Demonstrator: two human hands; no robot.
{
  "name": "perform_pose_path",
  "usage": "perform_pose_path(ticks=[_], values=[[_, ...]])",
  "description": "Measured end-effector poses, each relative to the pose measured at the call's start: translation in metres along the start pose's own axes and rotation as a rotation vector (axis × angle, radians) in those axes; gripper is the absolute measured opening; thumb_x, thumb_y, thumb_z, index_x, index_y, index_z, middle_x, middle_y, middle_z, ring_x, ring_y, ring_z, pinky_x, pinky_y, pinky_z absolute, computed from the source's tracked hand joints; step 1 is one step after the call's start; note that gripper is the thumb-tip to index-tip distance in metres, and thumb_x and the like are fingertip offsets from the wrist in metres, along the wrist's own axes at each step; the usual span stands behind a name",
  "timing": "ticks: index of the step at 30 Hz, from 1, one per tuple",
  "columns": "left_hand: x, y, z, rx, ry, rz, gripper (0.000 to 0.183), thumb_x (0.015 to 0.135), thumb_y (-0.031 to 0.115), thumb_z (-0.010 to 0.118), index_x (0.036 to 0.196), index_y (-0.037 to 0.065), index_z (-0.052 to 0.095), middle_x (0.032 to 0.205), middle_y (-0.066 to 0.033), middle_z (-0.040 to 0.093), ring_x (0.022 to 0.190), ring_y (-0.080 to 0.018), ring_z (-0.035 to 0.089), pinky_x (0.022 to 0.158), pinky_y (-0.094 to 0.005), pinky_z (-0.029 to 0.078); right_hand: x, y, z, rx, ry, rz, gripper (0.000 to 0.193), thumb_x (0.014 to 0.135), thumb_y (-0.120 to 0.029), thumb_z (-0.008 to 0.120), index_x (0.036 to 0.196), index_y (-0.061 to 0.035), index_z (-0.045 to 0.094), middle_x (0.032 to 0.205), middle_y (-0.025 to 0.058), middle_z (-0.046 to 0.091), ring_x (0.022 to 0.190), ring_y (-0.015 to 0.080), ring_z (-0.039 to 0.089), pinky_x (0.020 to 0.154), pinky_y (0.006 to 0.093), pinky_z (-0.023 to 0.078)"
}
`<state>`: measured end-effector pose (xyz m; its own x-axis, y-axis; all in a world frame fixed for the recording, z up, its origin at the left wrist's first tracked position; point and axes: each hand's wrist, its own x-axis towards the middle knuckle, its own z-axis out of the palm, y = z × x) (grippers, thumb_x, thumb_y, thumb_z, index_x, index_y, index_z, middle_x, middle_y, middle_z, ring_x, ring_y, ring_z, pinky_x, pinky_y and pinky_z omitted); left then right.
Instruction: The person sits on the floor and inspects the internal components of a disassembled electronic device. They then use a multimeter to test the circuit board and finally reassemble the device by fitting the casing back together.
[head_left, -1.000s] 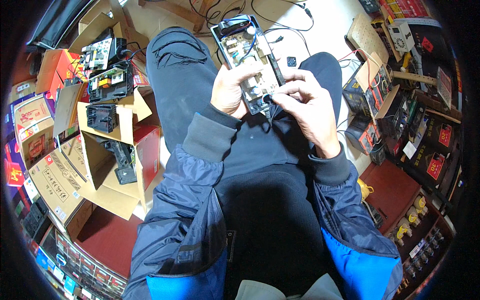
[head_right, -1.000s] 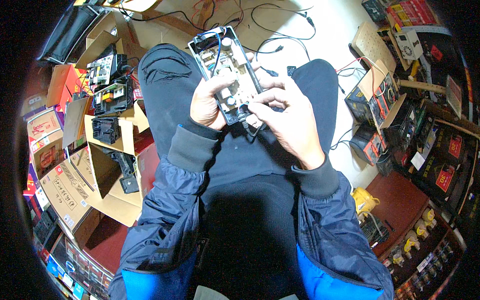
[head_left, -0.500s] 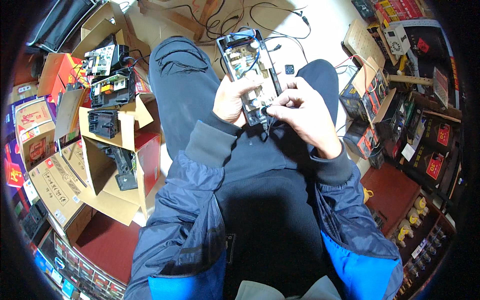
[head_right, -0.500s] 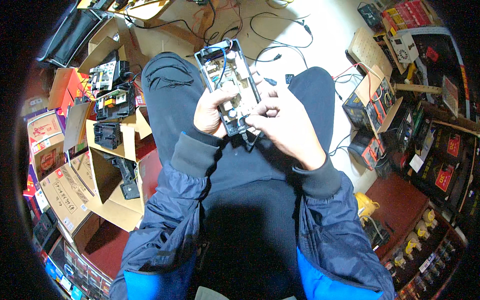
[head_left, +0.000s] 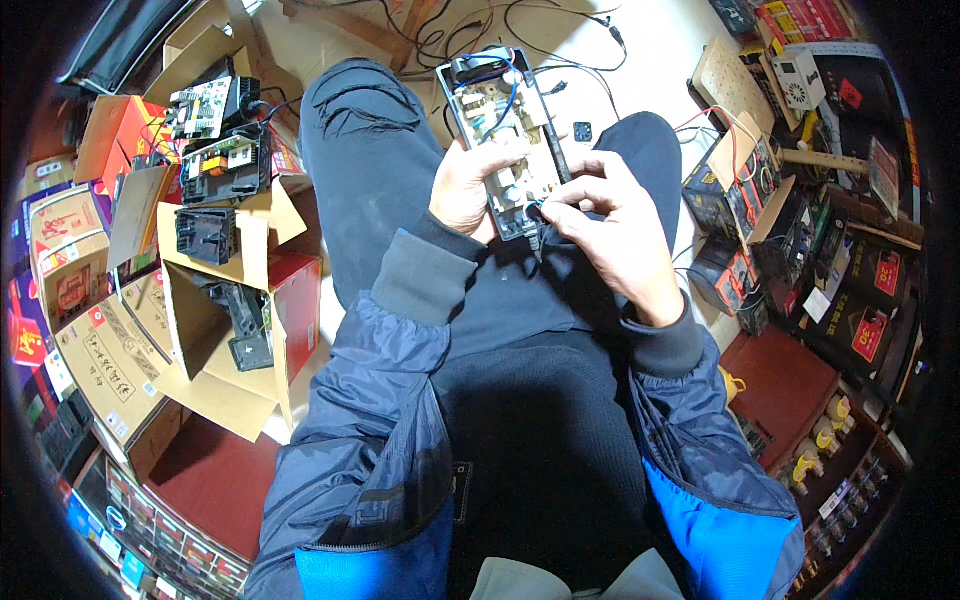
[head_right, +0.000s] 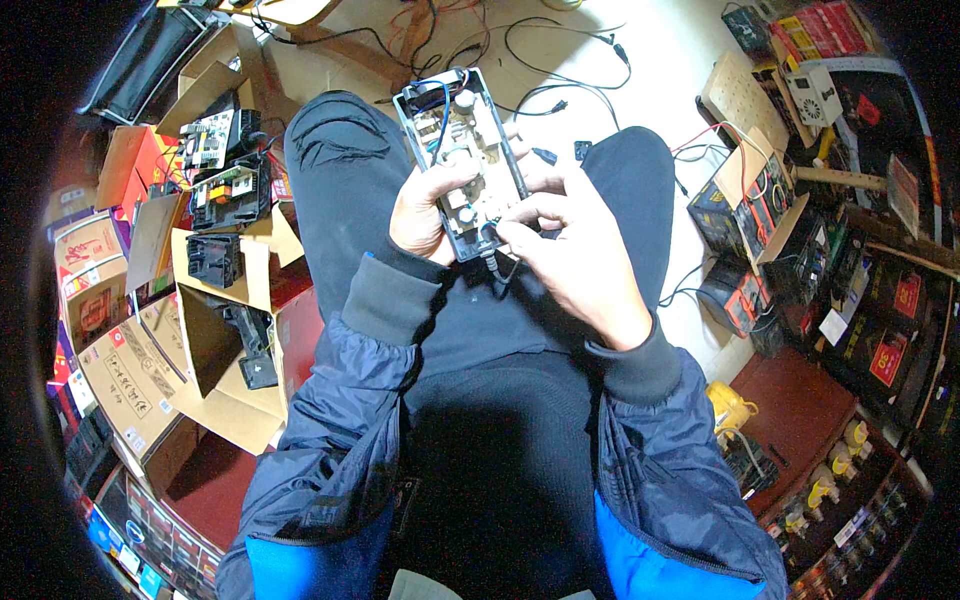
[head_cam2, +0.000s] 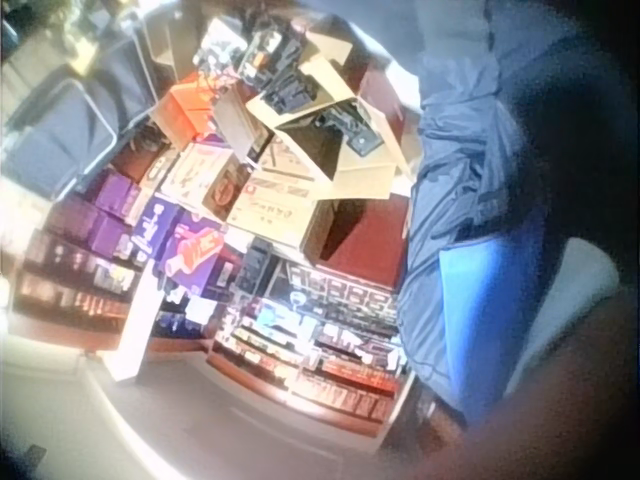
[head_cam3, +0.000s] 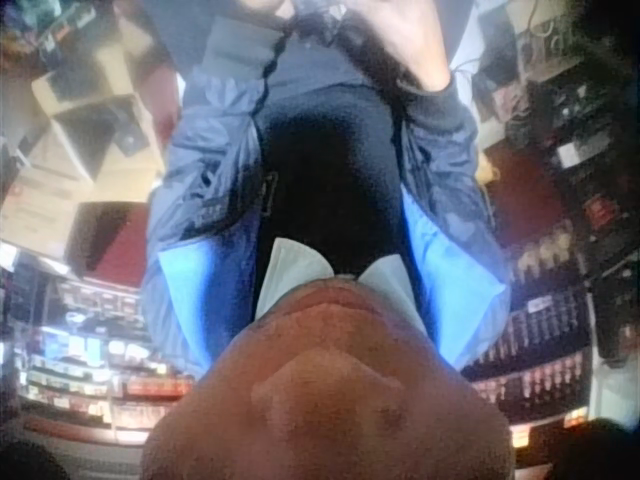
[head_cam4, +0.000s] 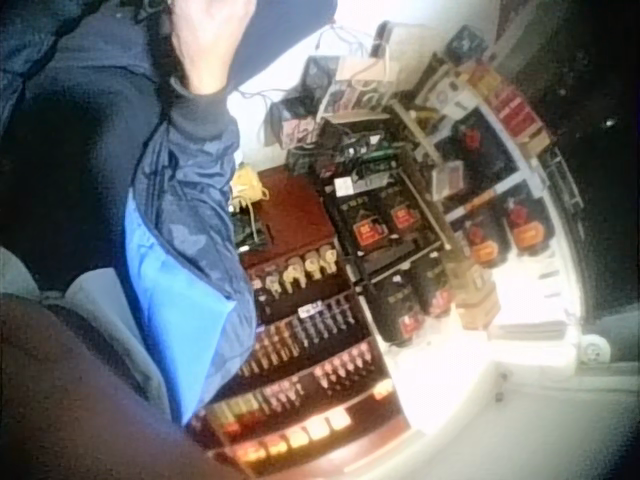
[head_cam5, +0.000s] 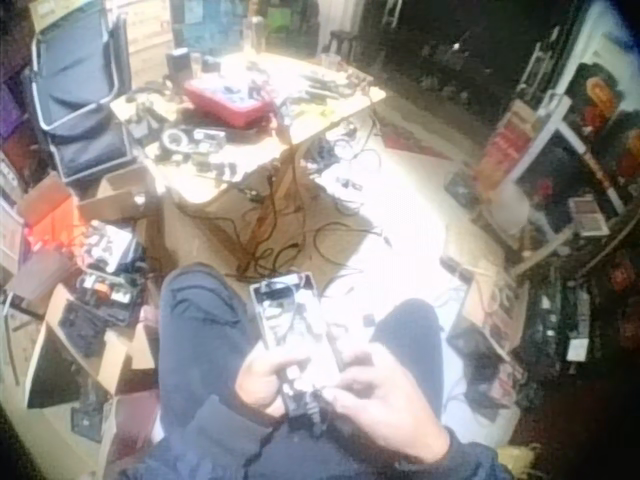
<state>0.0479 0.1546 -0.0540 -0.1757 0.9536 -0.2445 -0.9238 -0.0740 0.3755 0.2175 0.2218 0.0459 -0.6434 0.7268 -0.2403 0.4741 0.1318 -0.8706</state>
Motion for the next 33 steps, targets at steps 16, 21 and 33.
perform_pose_path(ticks=[16,21,33], values=[[0.0,0.001,-0.009,0.013,0.044,-0.001,0.049,0.097,0.003,0.061,0.145,-0.006,0.054,0.133,-0.0266,0.07,0.111,-0.0332,0.076,0.091,-0.0425,0.067,-0.015,0.001,0.017,-0.482,0.08,-0.497,0.033,0.083,0.002,0.078,0.115,-0.0075,0.08,0.11,0.0134,0.063,0.103,0.029,0.06,0.09,0.0391,0.051],[-0.002,-0.001,0.003,-0.064,0.064,0.022,0.022,0.094,-0.002,0.066,0.116,-0.003,0.067,0.096,-0.0111,0.075,0.079,-0.0215,0.077,0.072,-0.0362,0.068,-0.014,0.001,0.014,-0.521,0.018,-0.526,0.033,0.082,-0.003,0.077,0.114,-0.0085,0.079,0.109,0.0136,0.062,0.103,0.0307,0.06,0.091,0.0413,0.049],[0.002,0.002,0.0,0.007,0.0,-0.006,0.052,0.099,0.005,0.062,0.149,-0.008,0.051,0.138,-0.0276,0.068,0.117,-0.0332,0.075,0.094,-0.0437,0.067,-0.014,-0.004,0.002,-0.421,0.013,-0.485,0.04,0.082,0.0,0.078,0.122,-0.0071,0.077,0.11,0.0128,0.058,0.102,0.0274,0.06,0.092,0.0374,0.05]])
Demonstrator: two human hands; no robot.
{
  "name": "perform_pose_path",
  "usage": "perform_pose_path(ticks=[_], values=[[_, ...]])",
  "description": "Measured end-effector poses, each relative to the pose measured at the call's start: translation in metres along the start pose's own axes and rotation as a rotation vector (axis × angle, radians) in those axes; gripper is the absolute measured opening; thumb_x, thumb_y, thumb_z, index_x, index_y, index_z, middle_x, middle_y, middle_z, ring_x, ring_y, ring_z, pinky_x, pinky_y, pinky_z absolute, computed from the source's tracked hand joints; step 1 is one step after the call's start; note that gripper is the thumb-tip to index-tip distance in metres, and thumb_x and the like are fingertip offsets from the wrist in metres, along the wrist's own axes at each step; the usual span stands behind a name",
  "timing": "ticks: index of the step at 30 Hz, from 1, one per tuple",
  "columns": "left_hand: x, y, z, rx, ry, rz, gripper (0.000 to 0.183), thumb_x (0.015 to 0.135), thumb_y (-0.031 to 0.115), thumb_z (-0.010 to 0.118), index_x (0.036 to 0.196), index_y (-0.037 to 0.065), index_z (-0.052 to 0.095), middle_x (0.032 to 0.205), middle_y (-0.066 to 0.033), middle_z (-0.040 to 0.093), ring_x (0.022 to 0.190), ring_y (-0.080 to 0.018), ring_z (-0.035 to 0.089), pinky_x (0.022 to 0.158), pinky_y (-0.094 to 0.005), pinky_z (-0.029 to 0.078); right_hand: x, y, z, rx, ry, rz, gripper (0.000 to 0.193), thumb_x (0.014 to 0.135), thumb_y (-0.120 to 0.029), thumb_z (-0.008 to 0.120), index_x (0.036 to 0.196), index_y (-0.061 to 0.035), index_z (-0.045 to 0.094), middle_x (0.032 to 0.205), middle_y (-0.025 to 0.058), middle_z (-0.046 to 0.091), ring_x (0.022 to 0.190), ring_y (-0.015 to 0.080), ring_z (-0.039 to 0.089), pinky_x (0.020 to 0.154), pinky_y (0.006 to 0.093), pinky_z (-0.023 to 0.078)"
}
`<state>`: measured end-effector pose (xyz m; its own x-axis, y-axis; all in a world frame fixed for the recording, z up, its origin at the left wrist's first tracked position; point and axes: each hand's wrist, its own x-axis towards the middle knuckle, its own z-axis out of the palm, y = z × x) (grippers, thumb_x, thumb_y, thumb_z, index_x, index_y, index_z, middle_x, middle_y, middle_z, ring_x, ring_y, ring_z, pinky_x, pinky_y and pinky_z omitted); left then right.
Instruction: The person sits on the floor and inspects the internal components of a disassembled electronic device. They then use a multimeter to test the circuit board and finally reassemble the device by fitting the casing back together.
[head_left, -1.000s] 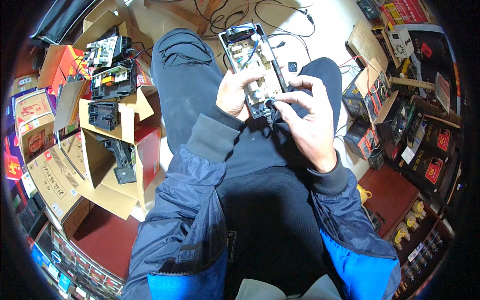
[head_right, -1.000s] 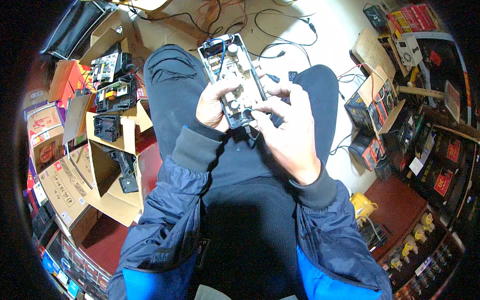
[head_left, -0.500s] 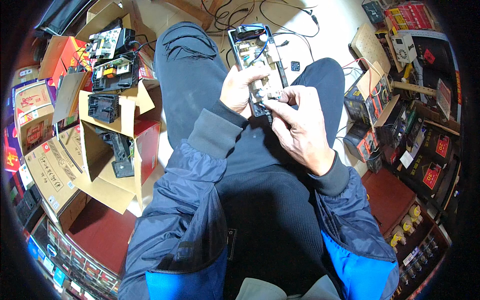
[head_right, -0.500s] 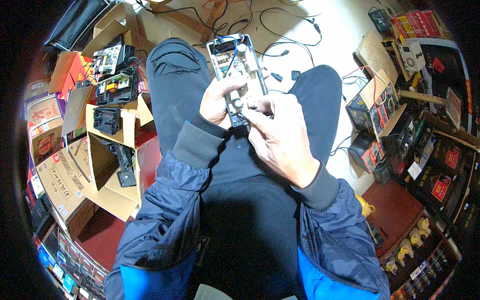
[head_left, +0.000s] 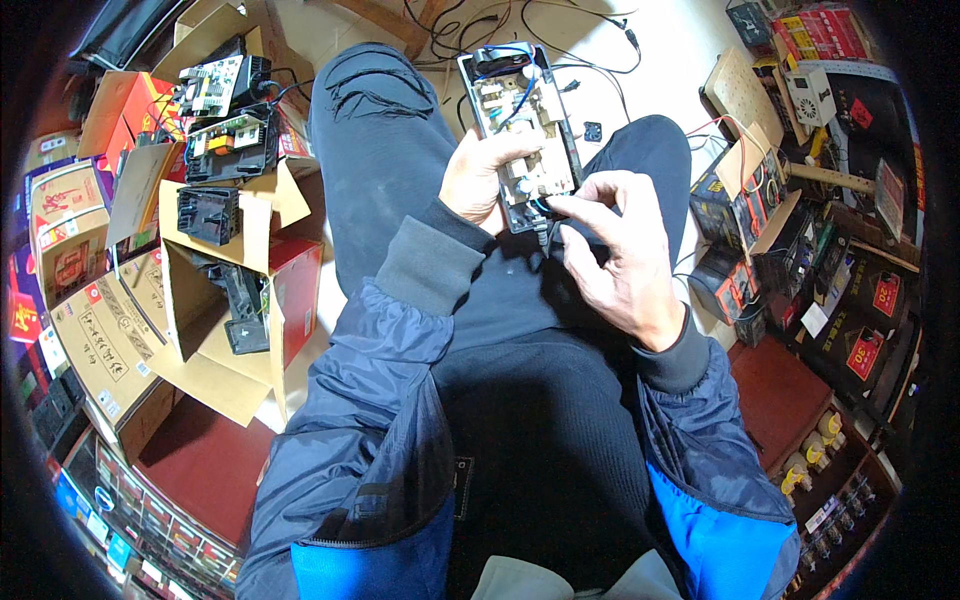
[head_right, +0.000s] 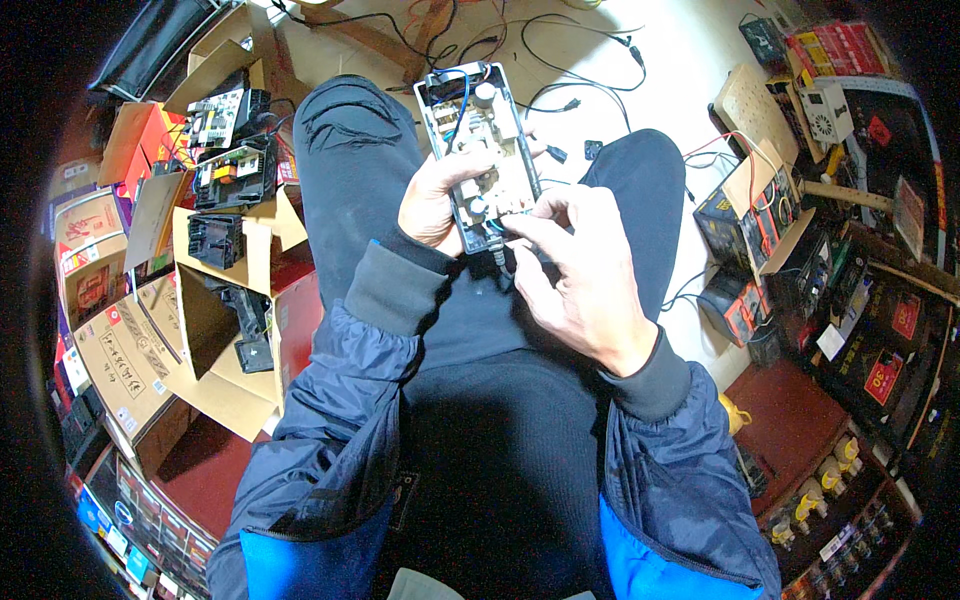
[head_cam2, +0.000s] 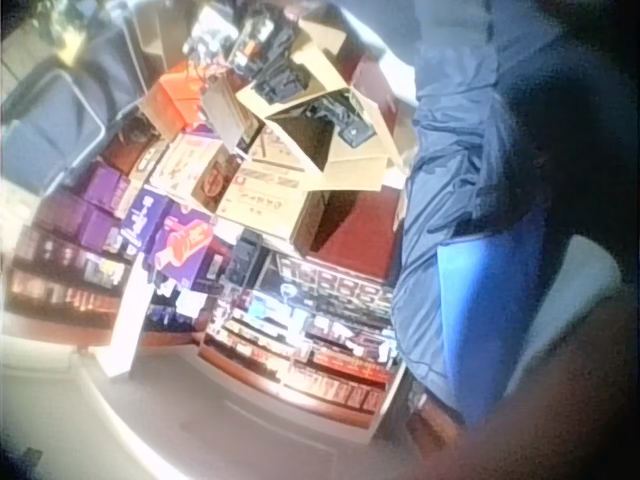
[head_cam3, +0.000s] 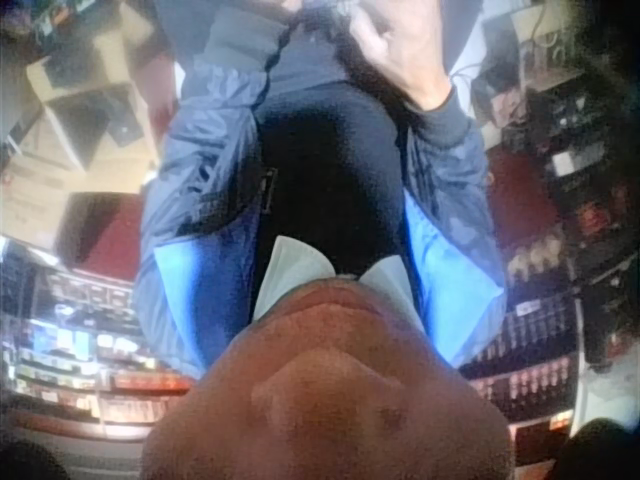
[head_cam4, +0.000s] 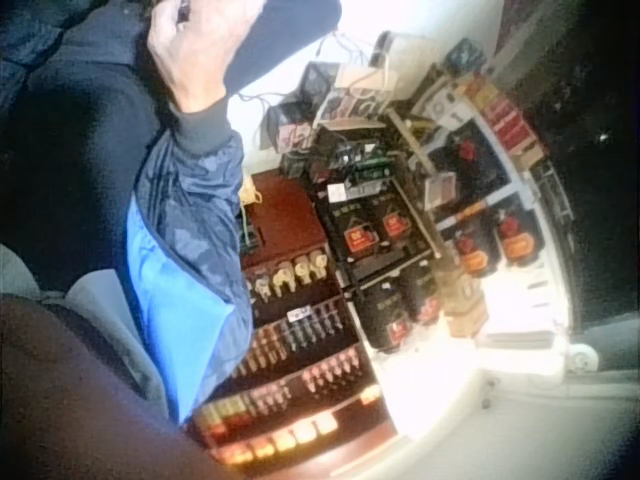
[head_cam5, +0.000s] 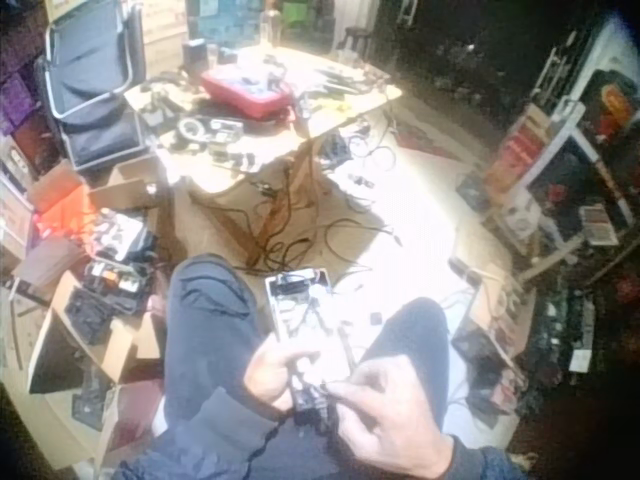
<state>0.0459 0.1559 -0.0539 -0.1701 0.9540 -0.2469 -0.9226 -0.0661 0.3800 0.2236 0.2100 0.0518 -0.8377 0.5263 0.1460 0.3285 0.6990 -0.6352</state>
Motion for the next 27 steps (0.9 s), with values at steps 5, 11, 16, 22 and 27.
perform_pose_path(ticks=[5,11,16,22,27], values=[[0.002,-0.002,-0.006,0.003,-0.014,-0.018,0.052,0.099,0.003,0.062,0.149,-0.009,0.051,0.135,-0.028,0.069,0.119,-0.0344,0.074,0.1,-0.0459,0.065,-0.004,-0.006,-0.003,-0.039,0.0,0.006,0.047,0.079,-0.007,0.084,0.125,-0.0084,0.076,0.105,0.0136,0.058,0.097,0.0288,0.058,0.086,0.0384,0.05],[0.002,-0.004,-0.008,0.094,0.033,0.038,0.049,0.098,0.003,0.062,0.145,-0.008,0.053,0.134,-0.0285,0.07,0.116,-0.0338,0.075,0.098,-0.0463,0.066,-0.001,-0.01,0.008,-0.088,-0.012,0.011,0.048,0.08,-0.012,0.085,0.126,-0.0073,0.074,0.101,0.0142,0.059,0.097,0.0319,0.058,0.087,0.0413,0.049],[0.001,-0.005,-0.007,0.053,0.028,0.036,0.049,0.098,0.002,0.062,0.145,-0.007,0.053,0.133,-0.0286,0.07,0.114,-0.0336,0.076,0.096,-0.047,0.066,-0.003,-0.006,0.017,-0.089,-0.008,0.006,0.048,0.078,-0.012,0.085,0.125,-0.0071,0.072,0.102,0.0138,0.058,0.094,0.032,0.057,0.084,0.0432,0.045],[-0.001,-0.006,-0.004,0.065,0.022,0.043,0.05,0.097,0.002,0.062,0.145,-0.006,0.052,0.132,-0.0287,0.07,0.114,-0.0343,0.076,0.096,-0.0476,0.067,-0.009,-0.003,0.024,-0.107,0.021,-0.017,0.042,0.078,-0.009,0.083,0.119,-0.006,0.072,0.097,0.012,0.06,0.092,0.0325,0.058,0.084,0.0442,0.044],[-0.002,-0.007,-0.005,0.059,0.021,0.041,0.051,0.096,0.003,0.063,0.145,-0.007,0.052,0.132,-0.0294,0.07,0.114,-0.0347,0.076,0.096,-0.0478,0.066,-0.008,-0.005,0.025,-0.136,0.002,-0.013,0.038,0.079,-0.009,0.082,0.115,-0.0057,0.073,0.095,0.0112,0.06,0.093,0.0323,0.058,0.084,0.0439,0.043]])
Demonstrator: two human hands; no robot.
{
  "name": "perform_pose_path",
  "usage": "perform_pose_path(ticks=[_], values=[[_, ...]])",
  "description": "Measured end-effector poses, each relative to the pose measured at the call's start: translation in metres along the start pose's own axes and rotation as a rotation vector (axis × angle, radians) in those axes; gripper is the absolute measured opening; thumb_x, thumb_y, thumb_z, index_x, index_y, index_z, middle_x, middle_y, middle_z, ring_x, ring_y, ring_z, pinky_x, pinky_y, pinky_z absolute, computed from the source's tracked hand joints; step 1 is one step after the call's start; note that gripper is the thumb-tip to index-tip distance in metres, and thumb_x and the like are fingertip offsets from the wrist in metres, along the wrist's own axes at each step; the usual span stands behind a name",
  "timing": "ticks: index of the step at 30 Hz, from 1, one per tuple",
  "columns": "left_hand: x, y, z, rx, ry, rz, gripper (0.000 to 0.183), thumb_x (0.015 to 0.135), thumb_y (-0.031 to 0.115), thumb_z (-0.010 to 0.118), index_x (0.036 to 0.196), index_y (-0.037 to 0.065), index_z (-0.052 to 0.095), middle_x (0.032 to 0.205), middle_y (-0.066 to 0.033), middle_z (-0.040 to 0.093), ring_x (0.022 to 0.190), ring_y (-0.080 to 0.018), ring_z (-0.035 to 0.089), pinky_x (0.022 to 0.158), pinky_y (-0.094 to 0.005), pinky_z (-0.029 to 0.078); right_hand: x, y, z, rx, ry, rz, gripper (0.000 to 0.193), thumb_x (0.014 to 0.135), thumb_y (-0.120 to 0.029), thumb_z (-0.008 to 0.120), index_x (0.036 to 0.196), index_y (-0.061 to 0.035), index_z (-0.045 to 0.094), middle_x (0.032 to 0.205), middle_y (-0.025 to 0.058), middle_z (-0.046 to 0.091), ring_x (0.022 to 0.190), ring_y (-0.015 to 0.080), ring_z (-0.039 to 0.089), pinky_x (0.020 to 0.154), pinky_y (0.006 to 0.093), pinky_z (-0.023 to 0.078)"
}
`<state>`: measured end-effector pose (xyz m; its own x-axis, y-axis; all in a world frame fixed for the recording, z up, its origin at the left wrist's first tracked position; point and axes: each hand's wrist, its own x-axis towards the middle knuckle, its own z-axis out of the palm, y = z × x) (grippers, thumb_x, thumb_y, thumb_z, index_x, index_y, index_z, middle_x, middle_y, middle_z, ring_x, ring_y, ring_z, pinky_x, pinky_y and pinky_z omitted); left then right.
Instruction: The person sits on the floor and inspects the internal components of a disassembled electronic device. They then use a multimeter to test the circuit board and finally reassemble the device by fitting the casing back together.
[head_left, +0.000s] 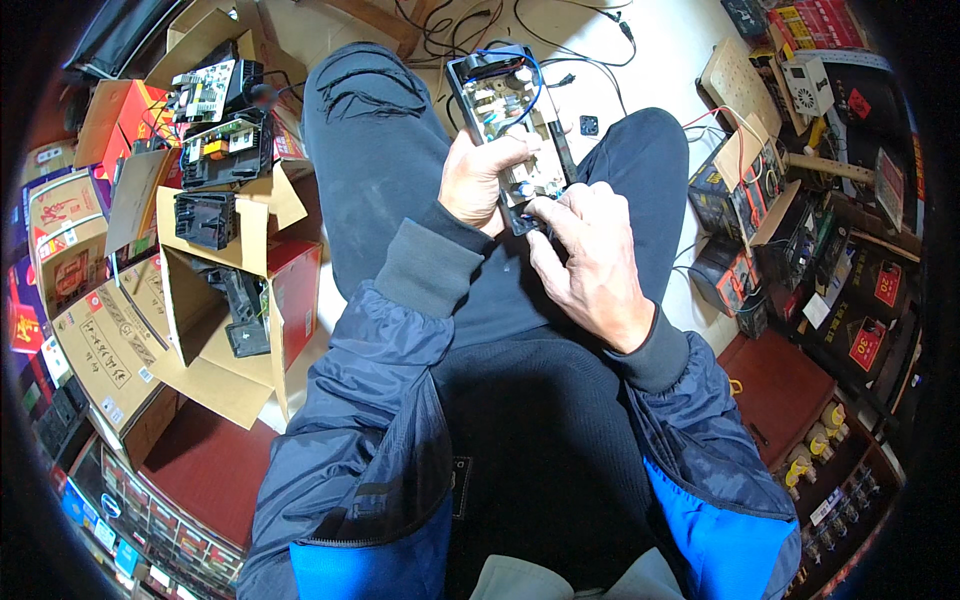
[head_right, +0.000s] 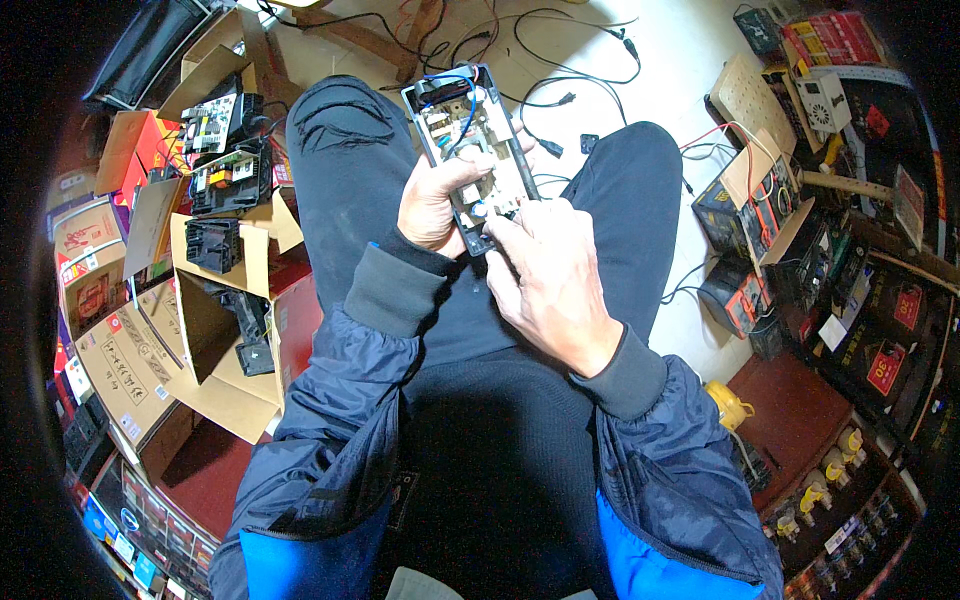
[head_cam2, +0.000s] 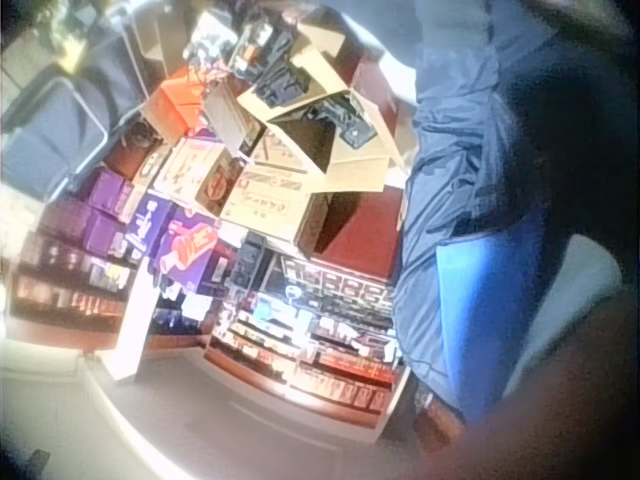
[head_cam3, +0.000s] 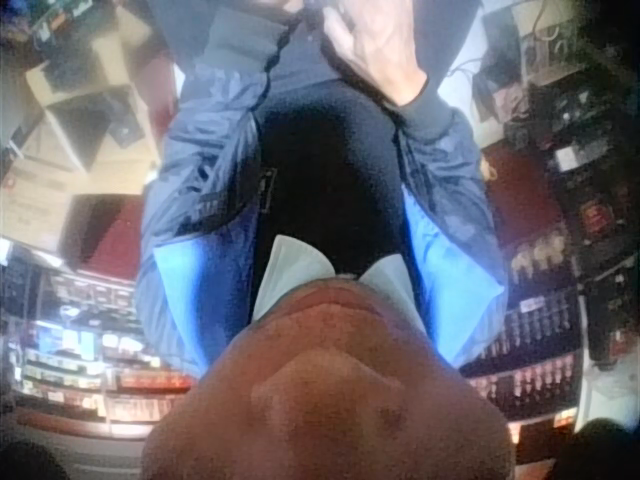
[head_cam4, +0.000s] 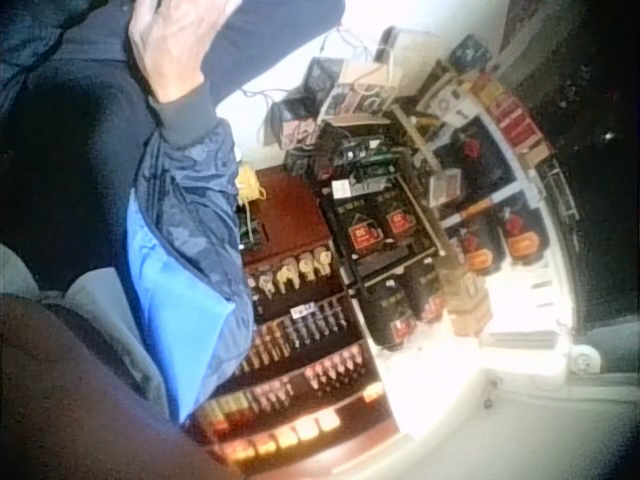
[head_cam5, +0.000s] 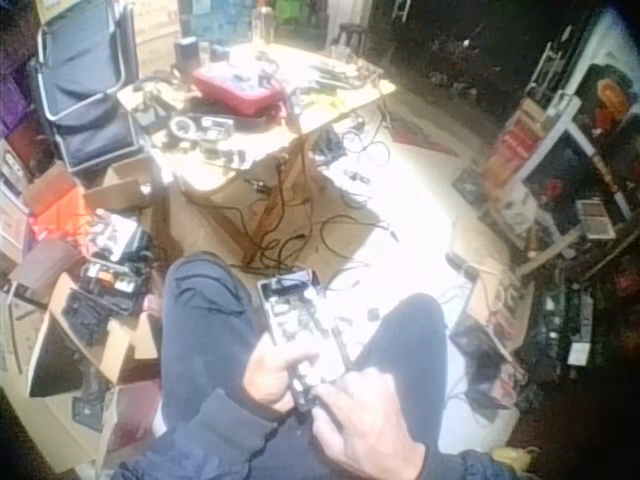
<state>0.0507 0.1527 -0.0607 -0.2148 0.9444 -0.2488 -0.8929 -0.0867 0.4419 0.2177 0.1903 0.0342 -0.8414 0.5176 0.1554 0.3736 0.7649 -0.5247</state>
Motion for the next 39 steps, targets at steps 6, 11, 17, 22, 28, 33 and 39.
perform_pose_path(ticks=[6,11,17,22,28,33,39], values=[[0.0,0.005,0.002,-0.013,-0.033,-0.004,0.054,0.096,0.004,0.064,0.147,-0.01,0.052,0.134,-0.0298,0.07,0.117,-0.0348,0.075,0.099,-0.048,0.065,-0.002,0.001,-0.012,0.058,0.015,0.025,0.035,0.079,-0.011,0.085,0.114,-0.0085,0.076,0.094,0.0094,0.061,0.093,0.0298,0.058,0.084,0.042,0.044],[-0.001,0.01,0.008,-0.066,-0.079,-0.048,0.067,0.095,0.009,0.067,0.156,-0.01,0.045,0.14,-0.0289,0.067,0.125,-0.0365,0.071,0.107,-0.0515,0.06,-0.012,0.013,-0.031,0.221,0.171,0.151,0.025,0.083,-0.007,0.083,0.107,-0.0047,0.079,0.094,0.0102,0.064,0.088,0.0246,0.062,0.079,0.0352,0.051],[-0.004,0.013,0.013,-0.122,-0.139,-0.14,0.074,0.096,0.018,0.068,0.159,-0.009,0.04,0.151,-0.0302,0.058,0.137,-0.0408,0.062,0.119,-0.0568,0.05,-0.011,0.042,-0.036,0.379,0.254,0.255,0.031,0.09,-0.004,0.08,0.121,-0.0003,0.075,0.108,0.0083,0.065,0.094,0.0174,0.065,0.087,0.0304,0.053],[-0.009,0.011,0.019,-0.093,-0.177,-0.156,0.081,0.098,0.038,0.072,0.16,-0.004,0.039,0.151,-0.0288,0.057,0.136,-0.042,0.062,0.117,-0.0601,0.051,0.005,0.048,-0.025,0.671,0.267,0.353,0.039,0.095,-0.002,0.075,0.134,-0.002,0.069,0.117,0.0053,0.063,0.1,0.0136,0.063,0.092,0.0287,0.051],[-0.015,0.007,0.023,-0.247,-0.244,-0.204,0.087,0.093,0.042,0.084,0.156,-0.004,0.045,0.142,-0.0237,0.065,0.123,-0.0366,0.071,0.105,-0.0546,0.062,0.032,0.055,-0.034,0.547,0.173,0.184,0.045,0.089,-0.005,0.08,0.133,-0.0055,0.072,0.13,0.0096,0.062,0.103,0.0154,0.063,0.093,0.0287,0.052],[-0.01,-0.001,0.02,-0.181,-0.13,-0.161,0.095,0.097,0.079,0.051,0.155,0.003,0.047,0.132,-0.015,0.069,0.113,-0.0273,0.074,0.093,-0.0449,0.066,0.041,0.051,-0.033,0.537,0.109,0.212,0.044,0.084,-0.006,0.084,0.127,-0.0051,0.073,0.124,0.0087,0.061,0.099,0.0171,0.067,0.09,0.0311,0.056],[0.001,-0.001,0.01,-0.367,-0.296,-0.186,0.088,0.107,0.077,0.032,0.156,0.006,0.05,0.141,-0.0164,0.067,0.12,-0.0289,0.071,0.1,-0.0457,0.062,0.041,0.056,-0.032,0.527,0.06,0.255,0.04,0.085,-0.008,0.084,0.123,-0.0032,0.073,0.12,0.0068,0.059,0.099,0.0172,0.062,0.091,0.0318,0.053]])
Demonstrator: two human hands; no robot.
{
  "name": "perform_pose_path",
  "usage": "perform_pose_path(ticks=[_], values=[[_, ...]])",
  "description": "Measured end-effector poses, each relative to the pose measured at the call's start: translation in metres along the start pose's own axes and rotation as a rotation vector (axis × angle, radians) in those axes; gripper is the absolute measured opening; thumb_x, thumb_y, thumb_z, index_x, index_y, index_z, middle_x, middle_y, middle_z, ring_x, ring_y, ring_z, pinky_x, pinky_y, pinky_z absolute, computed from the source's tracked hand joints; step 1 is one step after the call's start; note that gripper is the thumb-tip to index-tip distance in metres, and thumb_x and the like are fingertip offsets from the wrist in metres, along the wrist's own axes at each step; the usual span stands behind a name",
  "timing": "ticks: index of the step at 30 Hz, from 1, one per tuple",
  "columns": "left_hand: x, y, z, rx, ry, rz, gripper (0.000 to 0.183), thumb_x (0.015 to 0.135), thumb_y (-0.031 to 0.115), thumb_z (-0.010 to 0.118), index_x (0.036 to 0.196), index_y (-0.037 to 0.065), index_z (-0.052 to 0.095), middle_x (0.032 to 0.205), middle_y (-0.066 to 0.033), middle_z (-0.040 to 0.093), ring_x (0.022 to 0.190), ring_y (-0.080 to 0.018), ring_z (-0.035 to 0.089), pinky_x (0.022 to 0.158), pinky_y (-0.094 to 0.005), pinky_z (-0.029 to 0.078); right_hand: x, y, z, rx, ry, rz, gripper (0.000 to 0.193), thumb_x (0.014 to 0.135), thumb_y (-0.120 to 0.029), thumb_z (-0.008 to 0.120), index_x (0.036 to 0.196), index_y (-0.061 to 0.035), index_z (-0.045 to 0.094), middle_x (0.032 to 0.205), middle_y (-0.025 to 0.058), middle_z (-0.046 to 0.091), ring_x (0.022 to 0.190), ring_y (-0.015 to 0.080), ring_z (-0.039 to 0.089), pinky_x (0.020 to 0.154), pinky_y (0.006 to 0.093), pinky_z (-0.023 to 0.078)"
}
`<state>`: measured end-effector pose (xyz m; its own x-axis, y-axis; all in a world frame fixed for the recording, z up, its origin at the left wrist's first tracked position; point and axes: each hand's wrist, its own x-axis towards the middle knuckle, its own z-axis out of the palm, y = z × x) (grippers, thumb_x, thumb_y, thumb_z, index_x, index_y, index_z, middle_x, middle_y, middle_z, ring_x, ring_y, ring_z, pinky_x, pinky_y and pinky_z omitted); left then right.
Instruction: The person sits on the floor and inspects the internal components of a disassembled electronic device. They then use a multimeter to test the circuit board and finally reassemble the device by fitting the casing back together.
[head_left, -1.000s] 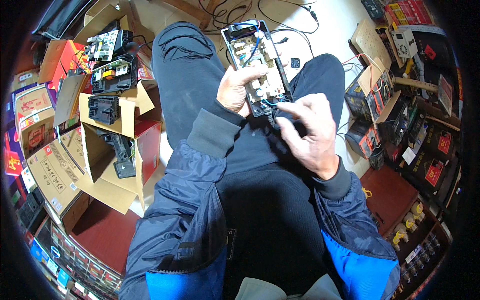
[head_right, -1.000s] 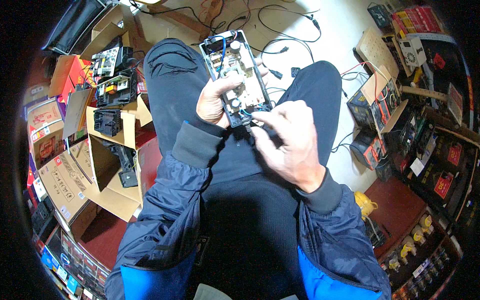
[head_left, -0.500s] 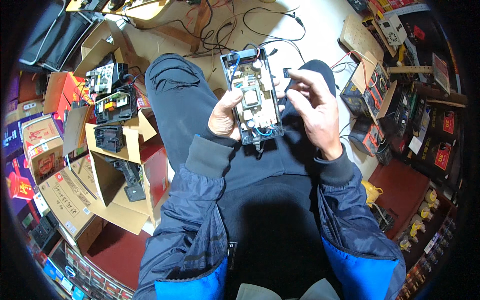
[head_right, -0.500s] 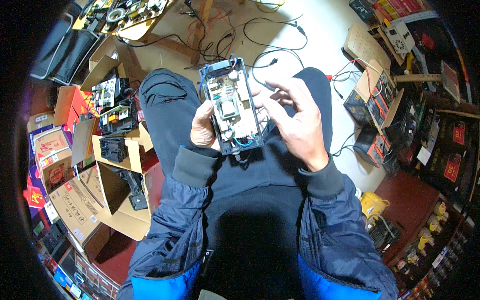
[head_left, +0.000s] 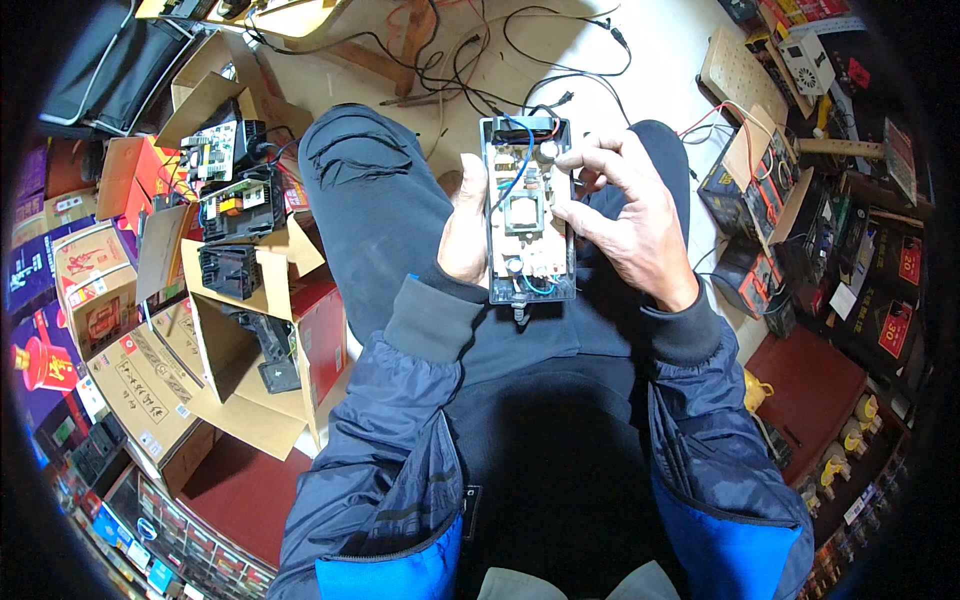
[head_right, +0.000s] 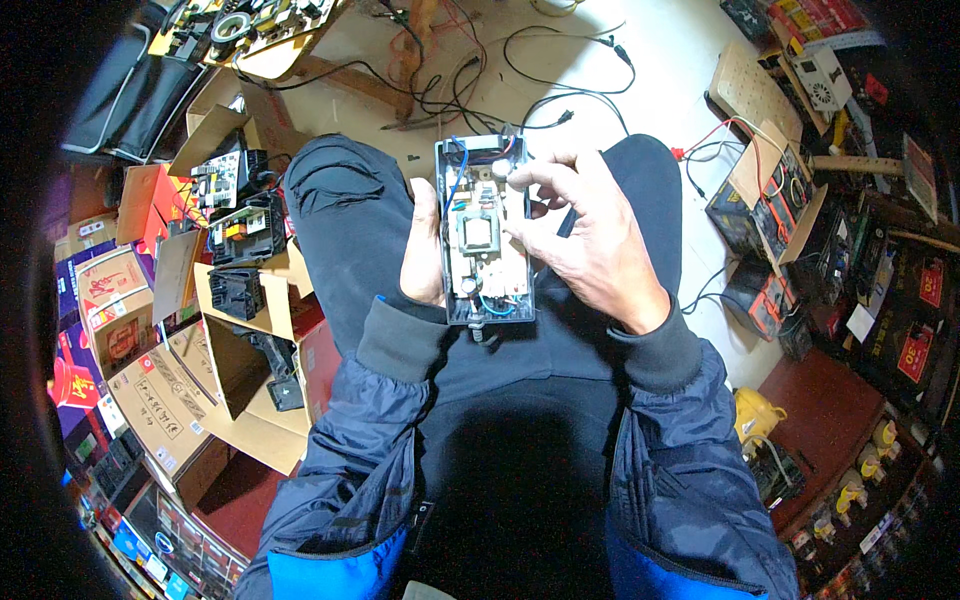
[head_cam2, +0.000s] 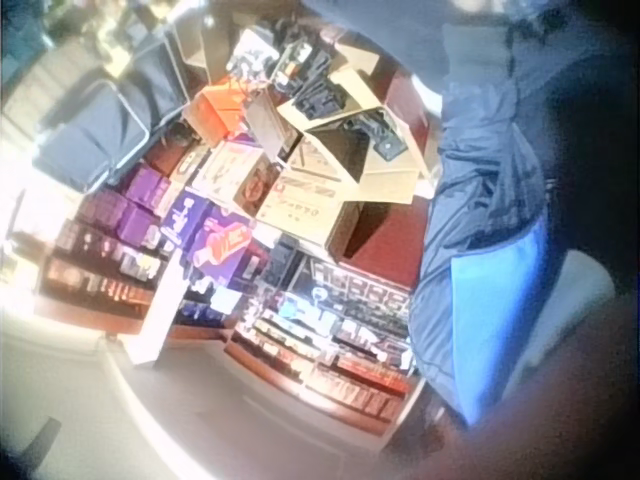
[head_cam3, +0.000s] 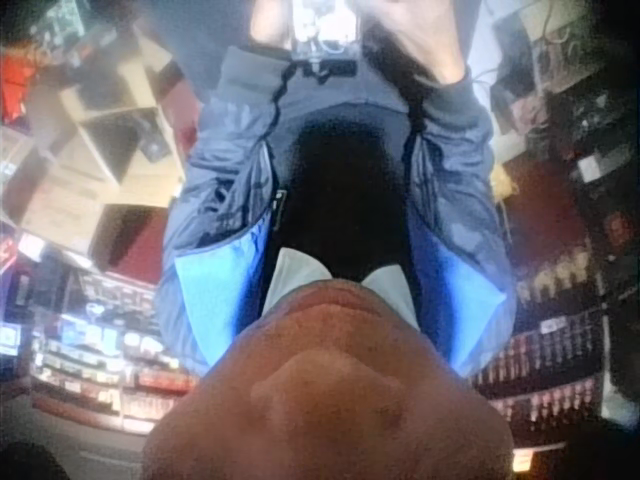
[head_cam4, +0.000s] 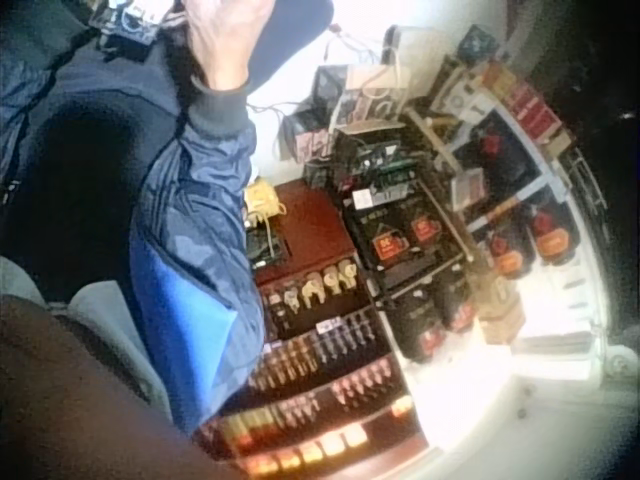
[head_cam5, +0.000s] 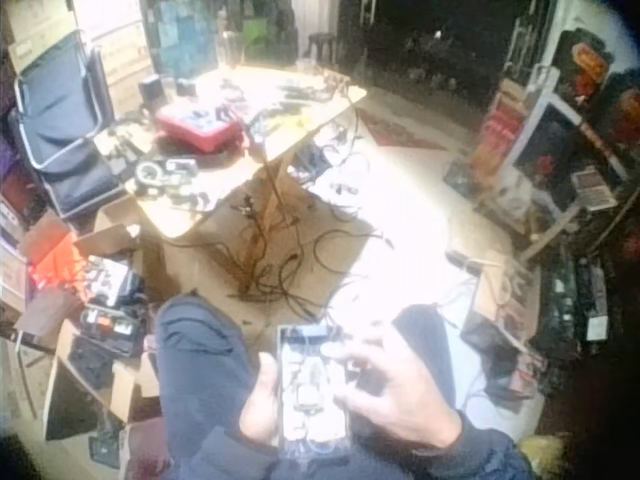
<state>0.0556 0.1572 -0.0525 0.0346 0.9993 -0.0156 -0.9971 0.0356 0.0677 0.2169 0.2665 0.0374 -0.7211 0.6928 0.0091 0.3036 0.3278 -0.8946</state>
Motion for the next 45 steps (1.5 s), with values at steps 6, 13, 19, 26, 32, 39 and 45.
perform_pose_path(ticks=[6,13,19,26,32,39,45], values=[[-0.009,-0.006,-0.007,0.144,0.352,-0.042,0.081,0.111,0.07,0.027,0.158,0.006,0.047,0.142,-0.0176,0.065,0.123,-0.0321,0.07,0.102,-0.0469,0.062,-0.004,0.013,0.004,0.074,-0.026,0.056,0.04,0.083,-0.006,0.085,0.122,-0.0029,0.073,0.122,0.0059,0.058,0.1,0.0162,0.059,0.092,0.0305,0.052],[-0.015,-0.007,-0.009,0.173,0.49,-0.066,0.082,0.112,0.068,0.026,0.158,0.003,0.045,0.142,-0.0227,0.065,0.122,-0.0351,0.07,0.101,-0.05,0.062,-0.005,0.03,0.013,0.183,-0.035,0.2,0.042,0.083,-0.005,0.086,0.122,-0.0018,0.073,0.118,0.0037,0.058,0.1,0.0151,0.059,0.092,0.0297,0.053],[-0.011,-0.003,-0.005,0.2,0.465,-0.106,0.089,0.109,0.074,0.026,0.159,0.002,0.044,0.144,-0.0262,0.063,0.121,-0.04,0.07,0.1,-0.0555,0.061,0.001,0.038,0.019,0.129,-0.024,0.136,0.041,0.082,-0.006,0.087,0.121,-0.0011,0.073,0.116,0.0048,0.059,0.098,0.0151,0.059,0.091,0.0292,0.053],[-0.005,-0.001,-0.003,0.159,0.602,-0.097,0.074,0.115,0.062,0.025,0.155,0.005,0.048,0.133,-0.0187,0.07,0.109,-0.0322,0.076,0.09,-0.0498,0.067,0.01,0.048,0.02,0.048,0.022,0.04,0.038,0.082,-0.009,0.088,0.117,-0.0019,0.073,0.117,0.0078,0.062,0.094,0.0167,0.061,0.088,0.0299,0.053],[0.001,-0.001,-0.01,0.217,0.538,-0.123,0.095,0.105,0.08,0.029,0.161,0.004,0.044,0.145,-0.0293,0.062,0.123,-0.044,0.069,0.097,-0.0635,0.062,0.011,0.054,0.017,0.088,0.02,0.081,0.039,0.083,-0.009,0.088,0.118,-0.0015,0.072,0.12,0.0078,0.062,0.099,0.0174,0.062,0.09,0.0294,0.053],[0.002,-0.003,-0.016,0.213,0.554,-0.115,0.094,0.106,0.079,0.026,0.161,0.004,0.042,0.144,-0.0302,0.061,0.12,-0.0442,0.07,0.094,-0.0661,0.062,0.009,0.055,0.015,0.073,-0.005,0.045,0.035,0.085,-0.014,0.086,0.116,-0.0036,0.075,0.123,0.0087,0.063,0.093,0.0153,0.063,0.085,0.0299,0.056],[-0.004,-0.002,-0.019,0.191,0.449,-0.119,0.094,0.105,0.08,0.027,0.162,0.007,0.04,0.143,-0.031,0.061,0.122,-0.0452,0.069,0.094,-0.0678,0.062,0.006,0.049,0.014,0.043,0.007,0.008,0.036,0.084,-0.017,0.087,0.115,-0.0043,0.075,0.12,0.009,0.064,0.096,0.018,0.063,0.086,0.0315,0.055]])
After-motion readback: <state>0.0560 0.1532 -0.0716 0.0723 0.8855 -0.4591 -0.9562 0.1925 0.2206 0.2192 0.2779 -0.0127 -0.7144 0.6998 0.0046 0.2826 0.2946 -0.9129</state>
